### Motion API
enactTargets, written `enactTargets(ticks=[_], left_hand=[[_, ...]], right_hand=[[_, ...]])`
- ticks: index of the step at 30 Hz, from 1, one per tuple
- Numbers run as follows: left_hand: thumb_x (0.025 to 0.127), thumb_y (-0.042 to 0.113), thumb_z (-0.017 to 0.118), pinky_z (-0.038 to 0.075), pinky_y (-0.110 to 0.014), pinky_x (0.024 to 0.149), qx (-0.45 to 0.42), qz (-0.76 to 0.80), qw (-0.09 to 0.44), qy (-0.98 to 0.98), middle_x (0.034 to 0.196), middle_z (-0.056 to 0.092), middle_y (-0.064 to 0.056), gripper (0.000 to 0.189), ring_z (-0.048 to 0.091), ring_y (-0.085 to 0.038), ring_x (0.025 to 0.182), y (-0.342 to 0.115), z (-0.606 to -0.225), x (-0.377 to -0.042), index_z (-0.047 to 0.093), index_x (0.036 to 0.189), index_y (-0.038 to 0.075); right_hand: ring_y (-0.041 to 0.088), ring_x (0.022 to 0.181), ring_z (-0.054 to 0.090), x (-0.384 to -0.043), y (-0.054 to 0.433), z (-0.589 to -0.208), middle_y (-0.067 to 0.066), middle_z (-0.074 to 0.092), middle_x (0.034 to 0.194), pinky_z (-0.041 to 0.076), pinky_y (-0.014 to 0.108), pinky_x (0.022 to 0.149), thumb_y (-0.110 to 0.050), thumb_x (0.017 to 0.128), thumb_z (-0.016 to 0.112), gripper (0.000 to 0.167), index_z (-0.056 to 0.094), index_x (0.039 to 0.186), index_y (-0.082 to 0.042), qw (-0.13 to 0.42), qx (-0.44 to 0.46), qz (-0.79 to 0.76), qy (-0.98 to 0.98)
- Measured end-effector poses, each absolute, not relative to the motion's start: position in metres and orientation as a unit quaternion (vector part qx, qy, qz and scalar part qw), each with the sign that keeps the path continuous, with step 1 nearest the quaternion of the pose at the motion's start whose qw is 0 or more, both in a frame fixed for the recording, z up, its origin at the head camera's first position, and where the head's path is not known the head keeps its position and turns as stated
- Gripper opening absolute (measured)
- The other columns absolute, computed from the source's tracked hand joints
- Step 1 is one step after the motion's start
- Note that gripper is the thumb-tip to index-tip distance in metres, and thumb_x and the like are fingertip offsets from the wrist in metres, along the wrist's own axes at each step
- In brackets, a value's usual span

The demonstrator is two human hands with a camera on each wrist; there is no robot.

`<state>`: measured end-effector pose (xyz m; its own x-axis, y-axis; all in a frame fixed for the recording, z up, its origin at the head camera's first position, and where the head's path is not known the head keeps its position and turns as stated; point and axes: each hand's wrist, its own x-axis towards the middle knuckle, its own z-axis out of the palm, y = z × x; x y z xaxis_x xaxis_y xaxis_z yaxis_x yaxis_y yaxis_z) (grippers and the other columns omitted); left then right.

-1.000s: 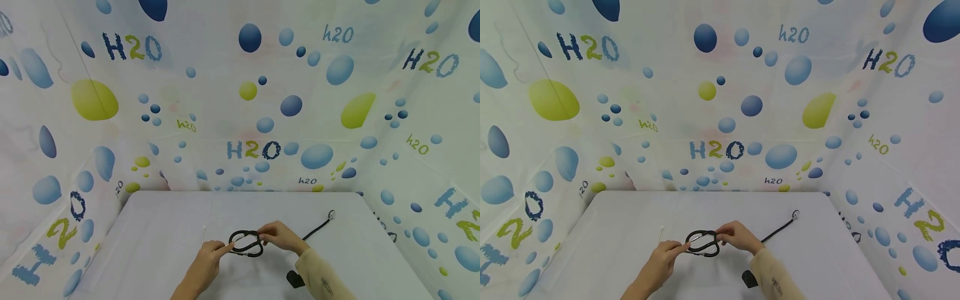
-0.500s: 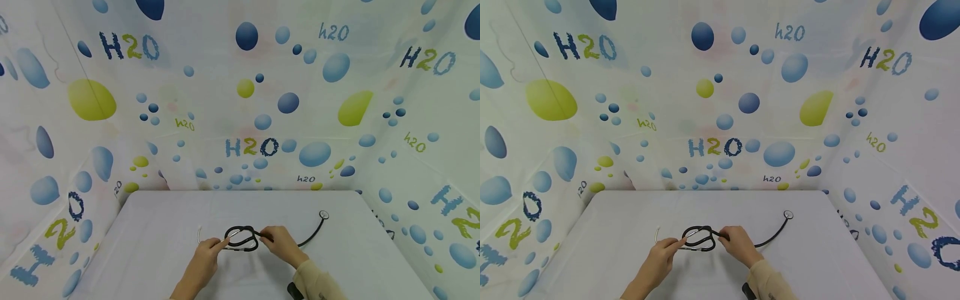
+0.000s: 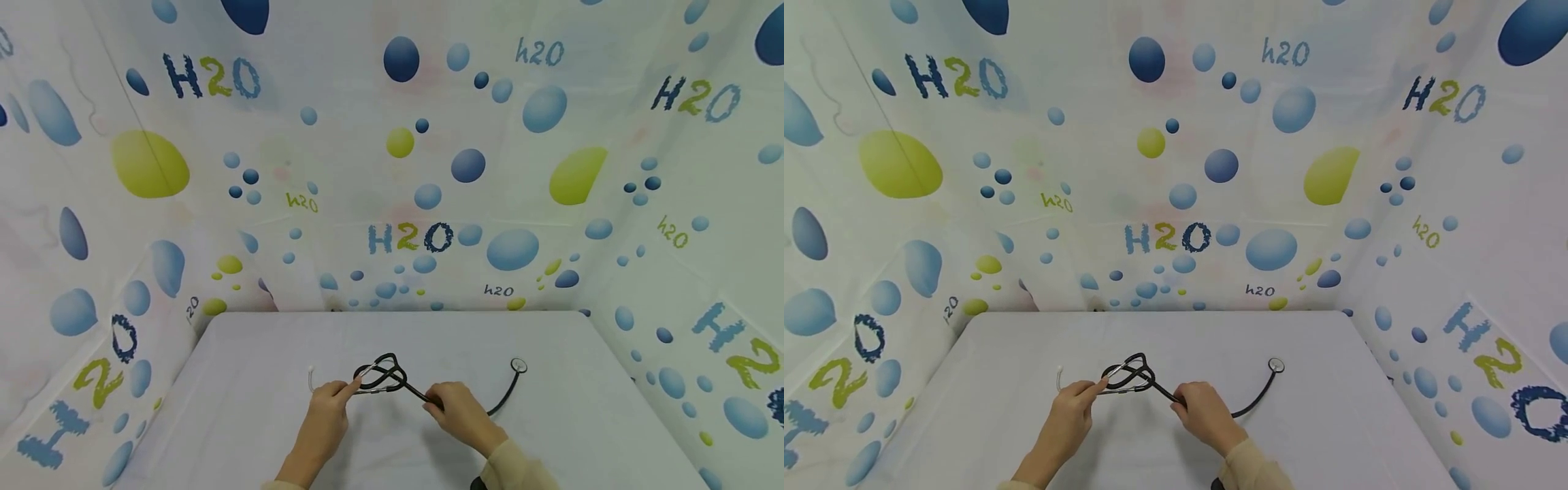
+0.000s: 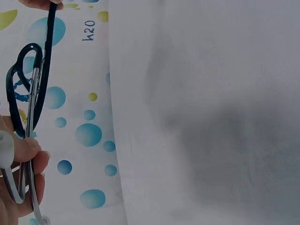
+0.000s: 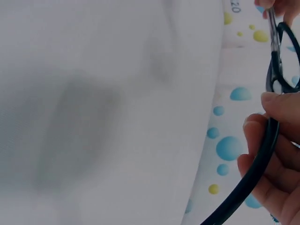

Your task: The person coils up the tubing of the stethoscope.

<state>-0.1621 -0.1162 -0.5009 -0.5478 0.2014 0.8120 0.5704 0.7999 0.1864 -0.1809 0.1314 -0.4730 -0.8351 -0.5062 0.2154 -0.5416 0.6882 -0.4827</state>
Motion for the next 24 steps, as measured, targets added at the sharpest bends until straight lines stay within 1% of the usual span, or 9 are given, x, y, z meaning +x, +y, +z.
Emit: enactTargets(ticks=[3,6,10,11,14,17,19,24], left_hand=[[0.053,-0.027,0.065,0.048,-0.035,0.056,-0.212,-0.218,0.433,-0.849,0.073,0.06,-0.008,0.05,0.058,-0.021,0.064,-0.117,-0.503,-0.164,0.073,0.093,0.001],[0.053,-0.027,0.065,0.046,-0.036,0.055,-0.193,-0.216,0.447,-0.846,0.073,0.06,-0.01,0.048,0.057,-0.023,0.063,-0.117,-0.502,-0.166,0.073,0.093,-0.001],[0.051,-0.027,0.066,0.047,-0.038,0.054,-0.174,-0.216,0.465,-0.841,0.073,0.06,-0.013,0.049,0.057,-0.026,0.061,-0.117,-0.501,-0.167,0.073,0.092,-0.003],[0.051,-0.027,0.066,0.047,-0.039,0.054,-0.171,-0.215,0.467,-0.84,0.073,0.06,-0.013,0.049,0.057,-0.026,0.061,-0.117,-0.501,-0.167,0.073,0.092,-0.002],[0.05,-0.027,0.067,0.047,-0.038,0.053,-0.169,-0.213,0.461,-0.845,0.072,0.06,-0.013,0.049,0.057,-0.026,0.06,-0.117,-0.502,-0.166,0.073,0.092,-0.001],[0.051,-0.026,0.068,0.046,-0.037,0.053,-0.172,-0.212,0.446,-0.853,0.072,0.06,-0.011,0.049,0.057,-0.024,0.06,-0.116,-0.504,-0.164,0.073,0.092,0.0],[0.052,-0.025,0.069,0.046,-0.035,0.053,-0.177,-0.212,0.436,-0.856,0.072,0.06,-0.01,0.048,0.057,-0.023,0.06,-0.115,-0.505,-0.164,0.073,0.093,0.001],[0.051,-0.025,0.067,0.047,-0.033,0.054,-0.214,-0.215,0.428,-0.851,0.071,0.059,-0.006,0.049,0.056,-0.019,0.061,-0.11,-0.506,-0.16,0.074,0.091,0.003]], right_hand=[[0.0,0.06,0.048,-0.173,0.131,-0.47,-0.003,0.062,0.07,0.043,0.018,0.052,-0.005,0.082,0.069,0.004,0.067,0.081,-0.003,0.029,0.286,0.267,-0.92],[0.0,0.059,0.049,-0.166,0.132,-0.467,-0.002,0.063,0.07,0.044,0.018,0.052,-0.003,0.081,0.069,0.004,0.066,0.08,-0.002,0.024,0.281,0.286,-0.916],[-0.001,0.059,0.05,-0.159,0.134,-0.462,-0.001,0.064,0.07,0.045,0.018,0.051,-0.005,0.083,0.068,0.005,0.066,0.081,-0.001,0.006,0.267,0.318,-0.91],[0.0,0.059,0.051,-0.158,0.134,-0.46,0.0,0.064,0.071,0.045,0.018,0.051,-0.005,0.083,0.068,0.005,0.066,0.082,-0.001,0.008,0.271,0.317,-0.909],[0.001,0.063,0.052,-0.154,0.134,-0.452,-0.001,0.063,0.075,0.046,0.018,0.054,-0.005,0.084,0.068,0.004,0.067,0.085,-0.002,0.034,0.302,0.288,-0.908],[0.004,0.07,0.055,-0.152,0.13,-0.442,-0.003,0.061,0.079,0.048,0.017,0.06,-0.006,0.083,0.068,0.005,0.068,0.088,-0.005,0.081,0.354,0.216,-0.906],[0.006,0.073,0.056,-0.15,0.125,-0.433,-0.003,0.061,0.08,0.048,0.017,0.063,-0.007,0.083,0.069,0.006,0.069,0.089,-0.006,0.099,0.385,0.17,-0.902],[0.007,0.072,0.054,-0.152,0.113,-0.412,-0.005,0.058,0.078,0.047,0.017,0.064,-0.013,0.084,0.069,0.004,0.07,0.087,-0.011,0.096,0.433,0.098,-0.891]])
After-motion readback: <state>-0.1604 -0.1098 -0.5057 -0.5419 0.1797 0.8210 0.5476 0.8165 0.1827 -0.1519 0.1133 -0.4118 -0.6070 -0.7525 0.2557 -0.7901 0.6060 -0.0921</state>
